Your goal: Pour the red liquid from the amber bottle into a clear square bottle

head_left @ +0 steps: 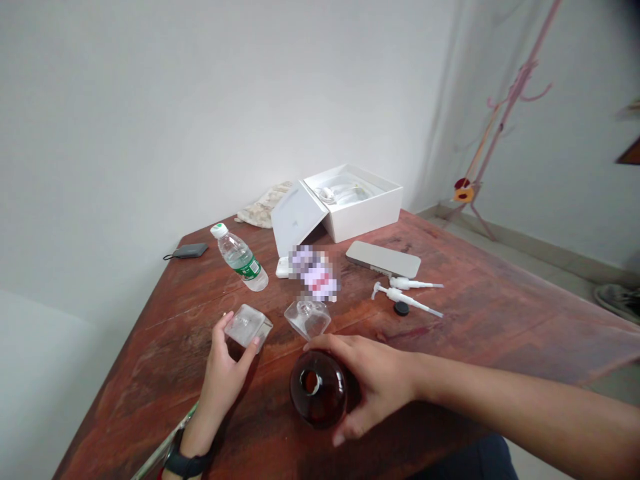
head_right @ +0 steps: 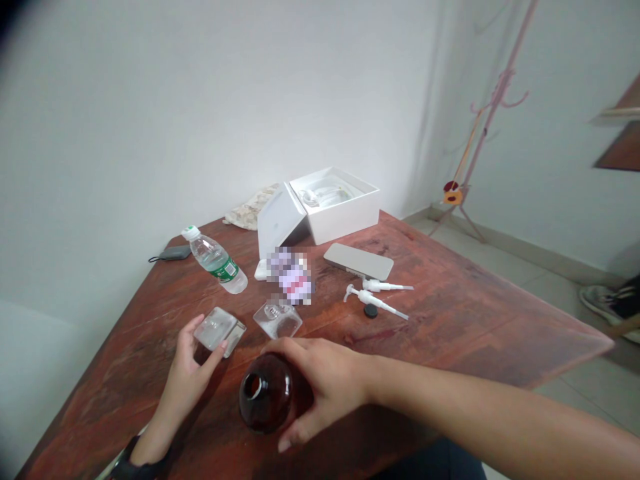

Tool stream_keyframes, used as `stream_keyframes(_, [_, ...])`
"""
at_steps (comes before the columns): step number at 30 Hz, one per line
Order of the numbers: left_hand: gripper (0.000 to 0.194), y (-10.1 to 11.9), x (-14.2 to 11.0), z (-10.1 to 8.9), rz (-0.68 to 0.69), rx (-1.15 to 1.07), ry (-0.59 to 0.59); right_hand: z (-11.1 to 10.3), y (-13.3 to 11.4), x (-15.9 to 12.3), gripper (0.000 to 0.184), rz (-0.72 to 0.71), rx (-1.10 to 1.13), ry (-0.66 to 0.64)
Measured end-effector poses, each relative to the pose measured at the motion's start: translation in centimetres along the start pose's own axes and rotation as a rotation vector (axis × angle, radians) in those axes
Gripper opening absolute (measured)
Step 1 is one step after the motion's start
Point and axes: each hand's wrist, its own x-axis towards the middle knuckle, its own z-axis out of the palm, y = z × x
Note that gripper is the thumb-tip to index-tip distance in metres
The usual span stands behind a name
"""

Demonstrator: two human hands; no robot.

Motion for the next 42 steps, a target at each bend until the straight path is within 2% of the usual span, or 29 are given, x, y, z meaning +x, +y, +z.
stream_keyframes(11, [0.088, 1.1, -0.4, -0.1, 0.009, 0.021, -0.033, -0.4, -0.2, 0.0, 0.107, -0.015, -0.001, -0.001])
stream_keyframes(17, [0.090, 1.9, -0.7, 0.4, 0.073, 0.028, 0.093, -0.2, 0.2, -0.3, 0.115, 0.011, -0.027, -0.012])
stream_keyframes(21, [0.074, 4.0, -1.1, 0.2, 0.222, 0.028, 0.196, -0.1, 0.4, -0.6, 0.119, 0.031, -0.050, -0.016])
stream_keyframes(23, [0.040, 5.2, -1.4, -0.5, 0.301, -0.021, 0.250, -0.1, 0.6, -0.7, 0.119, 0.020, -0.044, 0.007])
stream_keyframes(25, [0.011, 6.2, -1.8, -1.3, 0.433, -0.037, 0.172, 0.0, 0.7, -0.9, 0.117, 0.043, -0.037, -0.013])
stream_keyframes(27, [0.017, 6.8, -2.2, -2.1, 0.501, -0.083, 0.040, -0.1, 0.9, -1.1, 0.120, 0.071, -0.052, -0.039])
stream_keyframes(28, [0.017, 6.9, -2.4, -2.3, 0.493, -0.077, -0.022, -0.1, 1.0, -1.2, 0.123, 0.073, -0.070, -0.023])
stream_keyframes(30, [0.013, 7.0, -2.7, -2.4, 0.509, -0.078, -0.034, -0.2, 1.1, -1.4, 0.126, 0.083, -0.078, -0.034])
stream_keyframes(32, [0.012, 7.0, -2.8, -2.1, 0.505, -0.066, -0.049, -0.3, 1.0, -1.4, 0.122, 0.096, -0.079, -0.044])
stream_keyframes(38, [0.030, 7.5, -2.6, -1.4, 0.502, -0.034, -0.177, -0.4, 0.5, -1.4, 0.120, 0.102, -0.086, -0.050])
stream_keyframes(42, [0.034, 7.9, -2.8, -1.2, 0.508, -0.046, -0.220, -0.5, 0.4, -1.4, 0.117, 0.079, -0.091, -0.039])
